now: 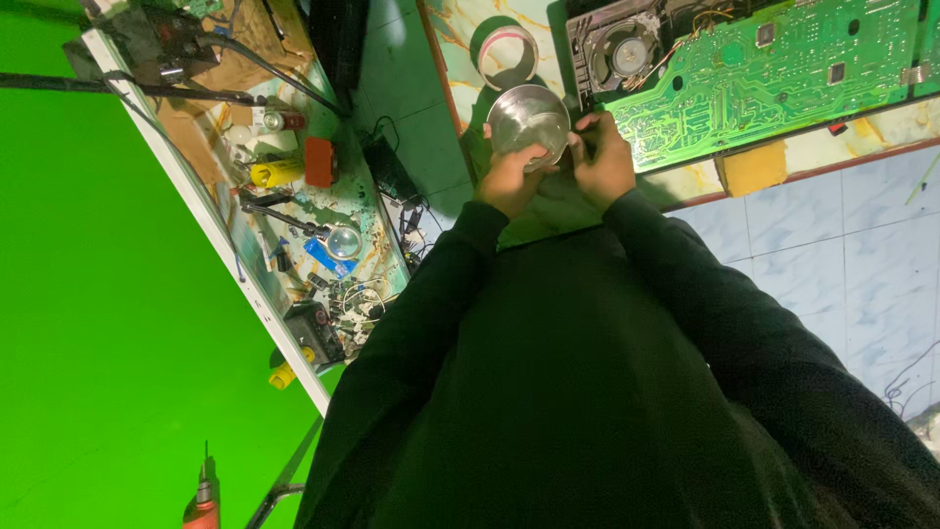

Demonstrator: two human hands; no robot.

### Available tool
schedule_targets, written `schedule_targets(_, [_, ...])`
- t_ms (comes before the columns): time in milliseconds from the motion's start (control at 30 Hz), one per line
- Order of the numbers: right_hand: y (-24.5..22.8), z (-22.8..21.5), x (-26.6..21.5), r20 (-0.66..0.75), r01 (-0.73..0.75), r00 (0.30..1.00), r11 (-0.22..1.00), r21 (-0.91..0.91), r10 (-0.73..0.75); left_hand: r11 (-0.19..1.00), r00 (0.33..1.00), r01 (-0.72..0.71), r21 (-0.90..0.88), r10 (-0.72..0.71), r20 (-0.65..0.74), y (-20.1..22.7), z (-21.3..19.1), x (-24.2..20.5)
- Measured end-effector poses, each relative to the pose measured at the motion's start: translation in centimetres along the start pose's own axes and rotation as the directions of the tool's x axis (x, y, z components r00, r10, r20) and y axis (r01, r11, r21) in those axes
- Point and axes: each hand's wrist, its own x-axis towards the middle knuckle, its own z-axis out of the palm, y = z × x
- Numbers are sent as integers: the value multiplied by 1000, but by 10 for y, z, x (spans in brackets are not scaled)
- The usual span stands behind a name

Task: The person works on a green circuit board placed on a cluttered workbench. They use a screwdriver to manipulate components on the board, then switch to pliers to cut a wire. The person also handles a small metal bowl and a small orange component during the process.

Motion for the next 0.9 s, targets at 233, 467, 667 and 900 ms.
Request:
schedule_targets(233, [5, -2, 1, -7, 112, 994, 991, -77, -113, 994, 930, -66, 85, 93, -355, 6, 1, 5])
schedule_targets(467, [-14, -7, 1, -7, 116, 993, 985, -130, -118, 980, 890, -104, -170, 16, -455, 60, -33, -13])
schedule_targets(667, [-30, -19, 8, 315, -270, 939, 863, 426, 138, 945, 896, -165, 283, 264, -357, 71, -35, -21])
schedule_targets(900, [-52, -61, 9, 622, -529, 769, 693, 491, 146, 735, 870, -348, 582, 484, -90, 66, -34, -37])
